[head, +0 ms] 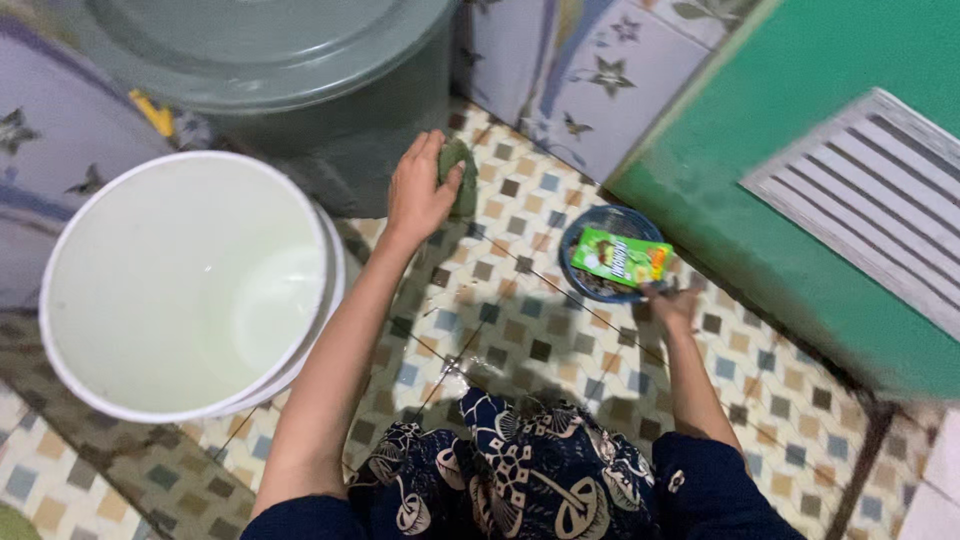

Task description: The person scrubs the inside of a squat toilet with a brush and wipes the rim and nearby floor tiles with a cloth.

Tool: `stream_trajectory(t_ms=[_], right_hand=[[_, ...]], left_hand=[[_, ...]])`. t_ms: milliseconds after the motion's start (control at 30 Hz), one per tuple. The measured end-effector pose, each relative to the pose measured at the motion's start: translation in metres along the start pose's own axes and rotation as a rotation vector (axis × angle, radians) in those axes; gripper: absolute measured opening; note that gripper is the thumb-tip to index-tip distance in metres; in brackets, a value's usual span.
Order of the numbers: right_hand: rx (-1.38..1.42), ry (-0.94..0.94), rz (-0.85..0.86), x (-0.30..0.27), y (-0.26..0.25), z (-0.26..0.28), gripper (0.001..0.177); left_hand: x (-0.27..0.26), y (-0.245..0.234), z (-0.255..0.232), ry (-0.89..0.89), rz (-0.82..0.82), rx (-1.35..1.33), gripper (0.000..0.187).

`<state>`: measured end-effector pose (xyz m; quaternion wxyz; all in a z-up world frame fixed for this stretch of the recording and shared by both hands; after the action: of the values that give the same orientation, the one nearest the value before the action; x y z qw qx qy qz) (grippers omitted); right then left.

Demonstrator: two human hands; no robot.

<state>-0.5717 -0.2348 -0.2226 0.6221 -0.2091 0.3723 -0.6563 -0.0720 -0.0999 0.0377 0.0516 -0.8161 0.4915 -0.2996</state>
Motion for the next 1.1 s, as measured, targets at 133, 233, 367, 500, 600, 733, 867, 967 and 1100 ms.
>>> stream_trajectory(t_ms=[133,233,367,500,600,733,867,967,1100], right_hand=[[0.613,0.301,0.444,-0.013,0.056,-0.023,0.069],[0.836,0.340,0.441,-0.012,0.067,-0.024,0.038],[0.938,0.410,0.334,-0.018,0.062,-0.041,0.038],[1.140,0.409,0.386,-0.053,0.028,-0.084,0.042],[1.141,0.229,0.269,-0.090,-0.029,-0.127,0.044],[1.100,0.377,-0.016,-0.146,-0.093,-0.197,0.039],[1.003,0.550,-0.334,-0.204,-0.143,-0.254,0.036],[1.313,0.449,-0.217,-0.221,-0.164,-0.266,0.038],[1.267,0.560,-0.433,-0.243,-0.207,-0.298,0.035]], left_hand=[[0.013,0.064,-0.027,0.072,0.070,-0.158,0.031],[0.014,0.113,-0.049,0.054,0.147,-0.205,0.032],[0.009,0.163,-0.093,0.138,0.248,-0.251,0.035],[-0.001,0.209,-0.136,0.139,0.368,-0.304,0.032],[-0.012,0.245,-0.170,0.186,0.429,-0.373,0.032],[-0.037,0.298,-0.211,0.257,0.486,-0.429,0.036],[-0.070,0.339,-0.254,0.346,0.568,-0.536,0.038],[-0.091,0.354,-0.280,0.352,0.653,-0.559,0.038],[-0.102,0.376,-0.303,0.301,0.709,-0.592,0.037]])
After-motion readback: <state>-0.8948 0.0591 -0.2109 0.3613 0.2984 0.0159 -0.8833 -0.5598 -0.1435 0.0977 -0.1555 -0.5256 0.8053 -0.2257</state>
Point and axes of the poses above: each hand's wrist, its own x-axis towards the middle knuckle, its own y-axis out of the palm, z = x × y, the point moved 6 cm from there along x, towards the middle knuckle, and after that the axes turned 15 degrees about -x, right-handed, at the moved point
